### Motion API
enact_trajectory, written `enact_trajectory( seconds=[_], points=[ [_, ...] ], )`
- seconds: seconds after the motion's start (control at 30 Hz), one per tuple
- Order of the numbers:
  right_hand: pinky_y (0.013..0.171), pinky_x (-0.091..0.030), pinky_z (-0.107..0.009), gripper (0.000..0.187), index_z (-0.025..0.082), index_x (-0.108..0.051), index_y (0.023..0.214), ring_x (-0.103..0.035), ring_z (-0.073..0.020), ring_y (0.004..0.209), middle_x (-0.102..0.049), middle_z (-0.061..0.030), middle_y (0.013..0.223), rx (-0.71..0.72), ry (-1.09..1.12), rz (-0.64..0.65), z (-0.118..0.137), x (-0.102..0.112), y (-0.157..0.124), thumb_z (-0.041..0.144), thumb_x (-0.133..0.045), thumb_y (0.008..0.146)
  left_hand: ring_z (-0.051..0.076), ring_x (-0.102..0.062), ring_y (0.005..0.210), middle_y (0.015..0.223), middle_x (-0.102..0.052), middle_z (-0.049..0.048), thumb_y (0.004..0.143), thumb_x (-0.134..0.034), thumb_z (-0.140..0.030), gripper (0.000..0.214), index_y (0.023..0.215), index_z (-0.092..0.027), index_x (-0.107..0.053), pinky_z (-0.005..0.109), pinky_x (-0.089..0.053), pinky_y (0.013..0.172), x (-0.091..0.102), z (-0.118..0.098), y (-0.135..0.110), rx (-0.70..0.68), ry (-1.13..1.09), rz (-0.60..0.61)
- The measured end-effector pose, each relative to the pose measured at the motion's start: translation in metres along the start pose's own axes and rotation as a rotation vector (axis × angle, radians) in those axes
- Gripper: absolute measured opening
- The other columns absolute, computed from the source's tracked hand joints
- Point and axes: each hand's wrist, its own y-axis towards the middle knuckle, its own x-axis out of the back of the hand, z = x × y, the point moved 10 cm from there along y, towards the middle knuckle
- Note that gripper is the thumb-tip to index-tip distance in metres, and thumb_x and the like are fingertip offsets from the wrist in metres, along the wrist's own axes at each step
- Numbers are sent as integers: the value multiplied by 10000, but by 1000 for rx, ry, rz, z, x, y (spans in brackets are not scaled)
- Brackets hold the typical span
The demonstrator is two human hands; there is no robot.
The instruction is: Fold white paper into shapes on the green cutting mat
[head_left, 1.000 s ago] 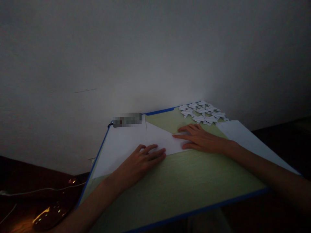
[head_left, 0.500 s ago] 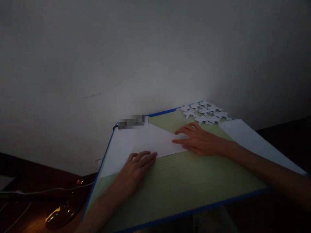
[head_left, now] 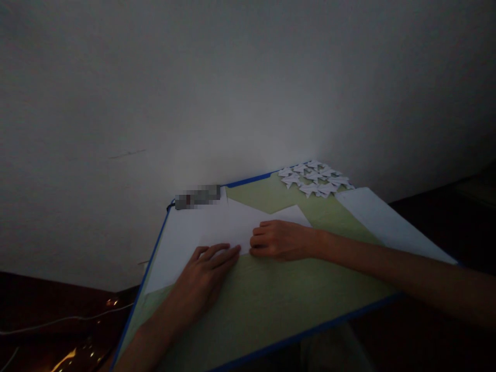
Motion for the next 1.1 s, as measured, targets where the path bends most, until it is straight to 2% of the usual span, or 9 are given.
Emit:
enact_trajectory(
  seconds=[0.13, 0.3, 0.4, 0.5, 0.7, 0.83, 0.93, 1.03, 1.1],
  points=[
    [760, -436, -367, 168, 157, -680, 973, -552, -214, 861, -666, -79, 923, 15, 30, 37, -3, 4, -29, 179, -517, 1003, 261, -545, 1309, 1431, -610, 56, 984, -433, -116, 502, 1459, -254, -516, 467, -442, 993, 2, 0, 0, 2, -6, -12],
    [818, -467, -401, 277, 165, -695, 1108, -584, -224, 905, -687, -99, 965, -13, 115, 32, -10, 11, -71, 137, -437, 1013, 260, -549, 1306, 1426, -615, 56, 977, -423, -95, 519, 1468, -242, -503, 469, -453, 988, 7, -2, 1, 2, -18, -20],
    [843, -497, -427, 337, 168, -696, 1177, -604, -236, 915, -696, -107, 961, -83, 151, 79, -17, 12, -93, 130, -410, 1004, 264, -561, 1291, 1401, -634, 62, 982, -430, -113, 511, 1469, -250, -505, 473, -460, 983, 9, -3, 1, 4, -25, -25],
    [900, -510, -437, 374, 173, -690, 1222, -621, -238, 976, -706, -115, 1042, -167, 217, 98, -25, 15, -113, 98, -424, 970, 263, -561, 1294, 1396, -637, 60, 984, -442, -133, 507, 1469, -266, -507, 470, -467, 984, 11, -3, 0, 0, -41, -40],
    [888, -537, -415, 400, 168, -673, 1259, -628, -232, 1006, -714, -113, 1055, -260, 222, 54, -34, 25, -149, 67, -428, 959, 261, -574, 1276, 1379, -650, 60, 974, -441, -125, 530, 1477, -282, -500, 467, -480, 984, 15, -3, 0, -2, -56, -78],
    [895, -543, -415, 392, 167, -683, 1237, -634, -228, 1013, -717, -113, 1073, -282, 174, 62, -34, 28, -159, 66, -424, 960, 264, -572, 1277, 1386, -645, 62, 987, -433, -143, 511, 1476, -274, -501, 475, -479, 989, 11, -2, 0, 10, -56, -69],
    [873, -550, -416, 363, 155, -714, 1167, -642, -233, 973, -718, -118, 1035, -316, 135, 72, -36, 29, -159, 70, -432, 954, 258, -567, 1281, 1395, -638, 59, 994, -419, -137, 492, 1460, -257, -519, 481, -475, 995, 8, -1, -2, 5, -56, -105],
    [854, -554, -412, 321, 164, -735, 1115, -654, -235, 953, -713, -125, 1032, -506, 115, -17, -55, 34, -159, 146, -439, 989, 255, -572, 1268, 1387, -644, 63, 976, -422, -106, 472, 1405, -232, -574, 482, -478, 990, 8, -1, -4, 1, -59, -158],
    [861, -553, -410, 318, 167, -710, 1190, -661, -235, 982, -707, -133, 1084, -659, 147, -94, -70, 36, -155, 223, -451, 1013, 249, -586, 1244, 1365, -660, 67, 966, -437, -101, 444, 1357, -220, -610, 472, -486, 979, 8, -1, -3, 6, -66, -177]
  ],
)
